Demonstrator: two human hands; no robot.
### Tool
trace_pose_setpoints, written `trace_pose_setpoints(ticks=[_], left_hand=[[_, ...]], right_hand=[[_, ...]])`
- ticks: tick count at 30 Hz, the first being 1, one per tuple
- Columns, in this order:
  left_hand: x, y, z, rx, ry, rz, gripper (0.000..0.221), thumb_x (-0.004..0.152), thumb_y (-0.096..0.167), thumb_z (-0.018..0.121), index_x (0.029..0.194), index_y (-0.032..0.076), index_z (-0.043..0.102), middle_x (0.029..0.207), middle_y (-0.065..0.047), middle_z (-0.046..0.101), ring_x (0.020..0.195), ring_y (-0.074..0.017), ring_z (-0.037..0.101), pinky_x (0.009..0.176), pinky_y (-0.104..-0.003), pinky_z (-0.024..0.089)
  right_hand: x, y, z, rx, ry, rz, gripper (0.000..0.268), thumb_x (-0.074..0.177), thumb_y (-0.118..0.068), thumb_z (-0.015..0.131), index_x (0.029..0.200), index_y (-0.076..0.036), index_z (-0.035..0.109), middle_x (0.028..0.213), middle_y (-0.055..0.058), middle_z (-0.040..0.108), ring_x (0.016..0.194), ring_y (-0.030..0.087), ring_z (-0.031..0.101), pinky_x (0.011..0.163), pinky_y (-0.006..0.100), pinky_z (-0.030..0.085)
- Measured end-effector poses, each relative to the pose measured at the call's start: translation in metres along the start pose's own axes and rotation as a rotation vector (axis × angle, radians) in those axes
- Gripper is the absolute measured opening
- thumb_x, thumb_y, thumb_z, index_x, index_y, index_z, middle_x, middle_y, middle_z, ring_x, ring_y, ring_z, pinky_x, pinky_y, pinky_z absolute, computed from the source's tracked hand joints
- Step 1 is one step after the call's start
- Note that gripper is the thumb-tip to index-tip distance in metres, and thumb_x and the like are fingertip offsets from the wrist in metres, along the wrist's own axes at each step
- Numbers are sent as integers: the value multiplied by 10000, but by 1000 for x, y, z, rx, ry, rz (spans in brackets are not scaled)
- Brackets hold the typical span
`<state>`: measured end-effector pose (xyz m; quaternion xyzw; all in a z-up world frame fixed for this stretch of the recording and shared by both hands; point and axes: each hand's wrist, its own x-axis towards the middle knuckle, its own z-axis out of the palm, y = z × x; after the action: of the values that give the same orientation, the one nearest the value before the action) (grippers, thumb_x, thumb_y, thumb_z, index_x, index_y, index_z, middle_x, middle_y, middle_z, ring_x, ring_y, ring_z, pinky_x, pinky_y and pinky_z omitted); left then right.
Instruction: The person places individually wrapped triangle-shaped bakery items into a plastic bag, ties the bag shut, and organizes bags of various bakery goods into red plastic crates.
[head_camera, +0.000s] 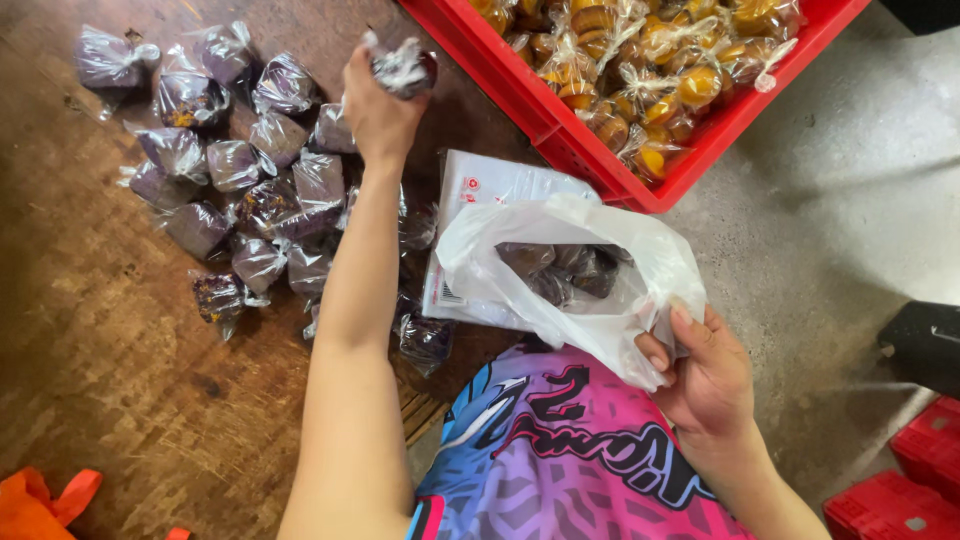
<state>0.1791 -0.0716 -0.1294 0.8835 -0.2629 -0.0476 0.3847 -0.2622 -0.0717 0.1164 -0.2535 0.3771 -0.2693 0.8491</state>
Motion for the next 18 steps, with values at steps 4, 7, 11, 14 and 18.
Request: trace_pose_setpoints(ticks=[4, 7, 11, 14, 18], left_hand=[[-7, -44, -45, 17, 49, -210, 805, 647, 534, 937, 1171, 4, 633, 1290, -198, 554, 1251, -391, 488, 1080, -485, 416], [-12, -71, -55, 211, 73, 207, 847, 755, 624, 946, 1221, -29, 674, 1317, -354, 488, 1333, -542, 382, 1121, -694, 219], [-33, -48, -41, 397, -45, 273, 920, 489, 661, 971, 1087, 15, 702, 1314, -368, 470, 1341, -624, 357, 1123, -703, 217], [-62, -20, -44, 274, -103, 310, 738, 587, 490, 951, 1132, 68, 688, 1409, -249, 447, 1330, -476, 406, 1167, -629, 257], [-91, 6, -45, 274, 31, 326, 644, 572, 382, 962, 1087, 114, 683, 1491, -231, 405, 1304, -458, 414, 1063, -604, 367]], right_hand=[[1, -4, -1, 2, 12, -4, 379, 1006, -185, 607, 1312, 36, 578, 1119, 109, 664, 674, 114, 471, 567, 236, 382], [2, -2, -3, 46, -44, -25, 409, 1017, -157, 615, 1368, 47, 561, 1131, 114, 654, 696, 113, 470, 584, 245, 389], [0, 3, -3, 122, -177, -11, 433, 991, -132, 641, 1368, 60, 551, 1132, 134, 653, 719, 134, 486, 624, 291, 424], [-5, 6, -10, 62, -132, -18, 447, 911, -109, 661, 1333, 6, 567, 1070, 100, 662, 650, 122, 474, 592, 290, 428], [-6, 3, -15, 55, -212, -32, 336, 985, -100, 669, 1288, 30, 604, 814, 68, 561, 695, 142, 484, 631, 296, 432]])
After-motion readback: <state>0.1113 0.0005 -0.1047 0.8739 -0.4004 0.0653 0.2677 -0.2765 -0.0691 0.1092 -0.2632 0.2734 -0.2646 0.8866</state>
